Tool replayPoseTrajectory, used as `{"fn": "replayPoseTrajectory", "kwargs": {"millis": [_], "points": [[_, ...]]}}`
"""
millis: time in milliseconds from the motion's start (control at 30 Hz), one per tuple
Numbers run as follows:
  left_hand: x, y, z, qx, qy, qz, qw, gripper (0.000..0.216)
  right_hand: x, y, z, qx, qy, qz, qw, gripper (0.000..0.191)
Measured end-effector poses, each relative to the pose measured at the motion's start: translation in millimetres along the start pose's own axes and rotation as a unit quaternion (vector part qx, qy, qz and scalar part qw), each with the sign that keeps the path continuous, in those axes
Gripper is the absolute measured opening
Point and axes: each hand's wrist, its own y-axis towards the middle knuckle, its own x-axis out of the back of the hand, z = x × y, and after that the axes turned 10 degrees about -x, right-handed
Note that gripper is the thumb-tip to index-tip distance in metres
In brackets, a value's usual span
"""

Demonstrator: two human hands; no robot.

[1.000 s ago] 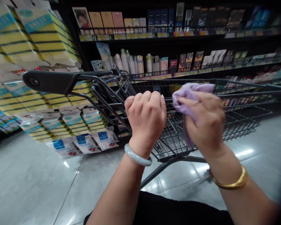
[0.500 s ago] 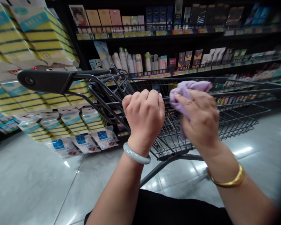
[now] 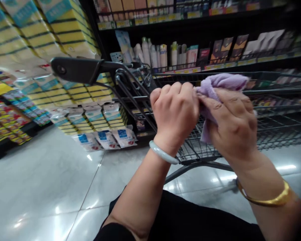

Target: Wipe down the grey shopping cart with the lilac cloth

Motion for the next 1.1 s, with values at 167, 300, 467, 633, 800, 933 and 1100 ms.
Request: {"fn": "replayPoseTrajectory", "kwargs": {"millis": [167, 300, 467, 633, 800, 933, 1100], "points": [[-0.8, -3.0, 0.7, 0.000, 0.006, -0.002, 1.000, 0.033, 10.3, 0.2, -9.3, -0.055, -0.003, 0.010, 0.998, 0.046], [-1.0, -3.9, 2.0, -0.004, 0.002, 0.004, 1.000, 0.035, 9.4, 0.5, -4.1, -0.060, 0.026, -0.020, 0.998, 0.047], [-1.2, -3.3, 2.8, -0.009, 0.006, 0.000, 1.000, 0.031, -1.8, -3.2, 6.2, -0.006, 0.011, 0.004, 1.000, 0.049], [0.0, -4.3, 2.2, -0.013, 0.006, 0.004, 1.000, 0.036, 9.1, -1.9, -16.7, -0.062, -0.013, -0.041, 0.997, 0.043], [-0.8, -4.5, 2.3, -0.013, 0.003, -0.007, 1.000, 0.033, 1.4, -8.8, 1.1, -0.058, -0.024, -0.032, 0.998, 0.041], [-0.9, -3.3, 3.2, -0.012, 0.006, 0.005, 1.000, 0.031, -6.5, -12.3, 4.4, 0.007, -0.008, -0.027, 1.000, 0.042], [-0.3, -3.5, 4.0, -0.022, 0.002, 0.000, 1.000, 0.037, 2.2, -8.6, -13.0, -0.056, -0.026, -0.050, 0.997, 0.040]]}}
